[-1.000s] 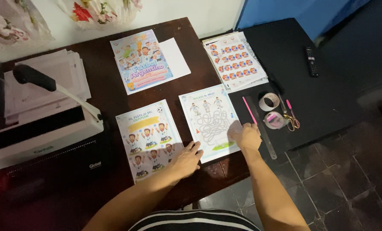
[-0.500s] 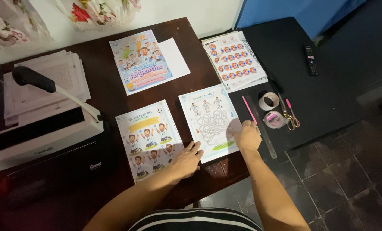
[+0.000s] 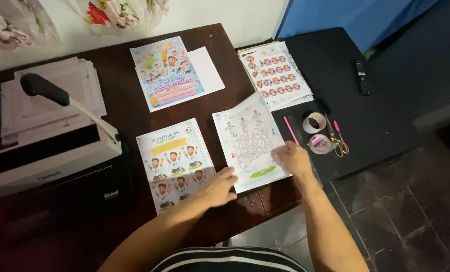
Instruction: The person removes a black cover sheet from a plastic sleeve and places it on a table. They then gather a stack of printed papers, including a colorful cover page and various worksheets, and arrange them in order. Finally, the person uses a manual spiral binding machine to punch holes and insert a coil, securing the documents into a booklet.
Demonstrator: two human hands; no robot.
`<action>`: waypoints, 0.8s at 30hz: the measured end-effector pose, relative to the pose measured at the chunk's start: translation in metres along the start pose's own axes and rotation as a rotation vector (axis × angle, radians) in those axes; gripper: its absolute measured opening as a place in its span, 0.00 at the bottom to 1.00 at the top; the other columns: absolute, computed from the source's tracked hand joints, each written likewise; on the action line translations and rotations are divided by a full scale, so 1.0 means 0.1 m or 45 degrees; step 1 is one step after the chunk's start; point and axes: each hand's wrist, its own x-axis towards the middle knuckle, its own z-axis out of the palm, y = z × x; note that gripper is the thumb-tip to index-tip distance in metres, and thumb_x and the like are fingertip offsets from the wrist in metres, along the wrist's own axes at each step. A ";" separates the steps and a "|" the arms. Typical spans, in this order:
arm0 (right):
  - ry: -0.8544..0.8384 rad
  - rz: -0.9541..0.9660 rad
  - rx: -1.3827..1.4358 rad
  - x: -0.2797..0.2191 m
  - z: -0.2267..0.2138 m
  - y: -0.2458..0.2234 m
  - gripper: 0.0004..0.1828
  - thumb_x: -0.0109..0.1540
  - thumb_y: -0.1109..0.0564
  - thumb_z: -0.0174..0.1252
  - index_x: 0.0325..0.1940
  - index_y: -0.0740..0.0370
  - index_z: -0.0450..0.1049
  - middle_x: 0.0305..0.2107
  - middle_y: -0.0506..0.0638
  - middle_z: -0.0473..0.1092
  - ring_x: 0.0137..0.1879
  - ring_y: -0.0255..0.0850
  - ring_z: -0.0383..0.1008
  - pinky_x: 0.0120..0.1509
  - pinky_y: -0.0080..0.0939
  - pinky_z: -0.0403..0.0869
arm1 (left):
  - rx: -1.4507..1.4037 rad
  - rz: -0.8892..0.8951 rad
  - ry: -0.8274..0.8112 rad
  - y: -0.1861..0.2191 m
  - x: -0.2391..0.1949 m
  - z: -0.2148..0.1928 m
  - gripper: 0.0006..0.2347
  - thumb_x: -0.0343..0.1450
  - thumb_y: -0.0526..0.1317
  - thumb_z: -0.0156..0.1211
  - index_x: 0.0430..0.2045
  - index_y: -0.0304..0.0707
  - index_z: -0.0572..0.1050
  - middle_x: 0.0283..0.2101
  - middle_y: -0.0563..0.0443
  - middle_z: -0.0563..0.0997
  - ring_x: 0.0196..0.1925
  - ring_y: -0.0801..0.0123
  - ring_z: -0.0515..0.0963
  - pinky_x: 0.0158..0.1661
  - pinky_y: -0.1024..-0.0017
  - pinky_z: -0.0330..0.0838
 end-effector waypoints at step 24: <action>-0.541 -0.356 1.313 -0.73 0.33 -3.29 0.18 0.55 0.68 0.67 0.50 0.67 0.80 0.39 0.51 0.80 0.44 0.37 0.78 0.52 0.40 0.76 | -1.380 -0.386 1.807 -1.80 -3.47 -0.73 0.10 0.70 0.33 0.65 0.45 0.29 0.78 0.41 0.51 0.85 0.41 0.75 0.82 0.43 0.73 0.78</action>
